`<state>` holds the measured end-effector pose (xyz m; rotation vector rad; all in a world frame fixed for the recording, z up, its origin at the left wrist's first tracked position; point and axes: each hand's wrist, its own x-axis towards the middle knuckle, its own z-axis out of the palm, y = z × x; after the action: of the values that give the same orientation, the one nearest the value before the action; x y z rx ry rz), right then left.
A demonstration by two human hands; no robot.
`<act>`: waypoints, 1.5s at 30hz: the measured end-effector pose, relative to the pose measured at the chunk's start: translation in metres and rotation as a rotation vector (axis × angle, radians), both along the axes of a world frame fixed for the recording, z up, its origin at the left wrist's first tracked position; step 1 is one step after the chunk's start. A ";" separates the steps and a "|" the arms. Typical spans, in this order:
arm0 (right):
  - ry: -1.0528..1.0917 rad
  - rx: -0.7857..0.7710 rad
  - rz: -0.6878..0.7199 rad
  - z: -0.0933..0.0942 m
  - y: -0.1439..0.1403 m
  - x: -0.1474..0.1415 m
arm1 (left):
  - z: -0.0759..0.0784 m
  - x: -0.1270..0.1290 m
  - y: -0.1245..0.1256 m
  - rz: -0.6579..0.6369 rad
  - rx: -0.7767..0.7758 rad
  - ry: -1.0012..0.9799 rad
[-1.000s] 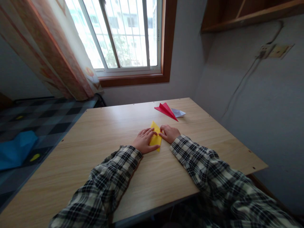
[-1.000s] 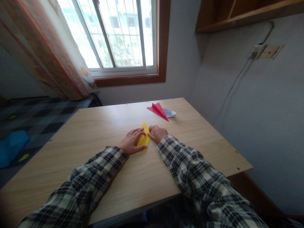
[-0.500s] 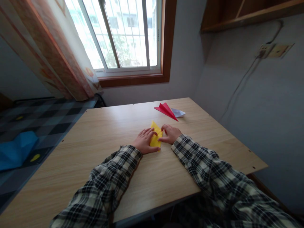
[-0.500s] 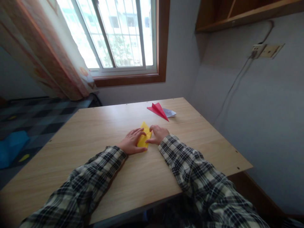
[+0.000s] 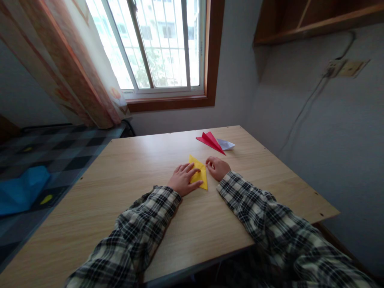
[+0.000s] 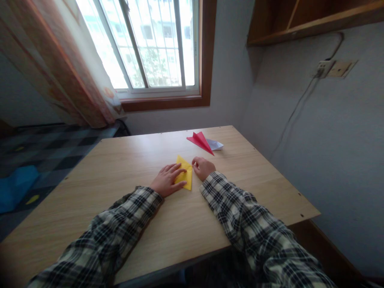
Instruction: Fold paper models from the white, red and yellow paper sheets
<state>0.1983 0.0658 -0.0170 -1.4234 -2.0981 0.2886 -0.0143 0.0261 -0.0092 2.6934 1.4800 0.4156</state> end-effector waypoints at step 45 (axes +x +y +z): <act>0.050 0.072 0.168 -0.002 -0.004 0.005 | 0.005 -0.014 0.019 -0.082 0.027 -0.186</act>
<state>0.2030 0.0619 -0.0194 -1.1889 -2.1679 0.3081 -0.0287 0.0449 -0.0042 2.6394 1.3198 0.6650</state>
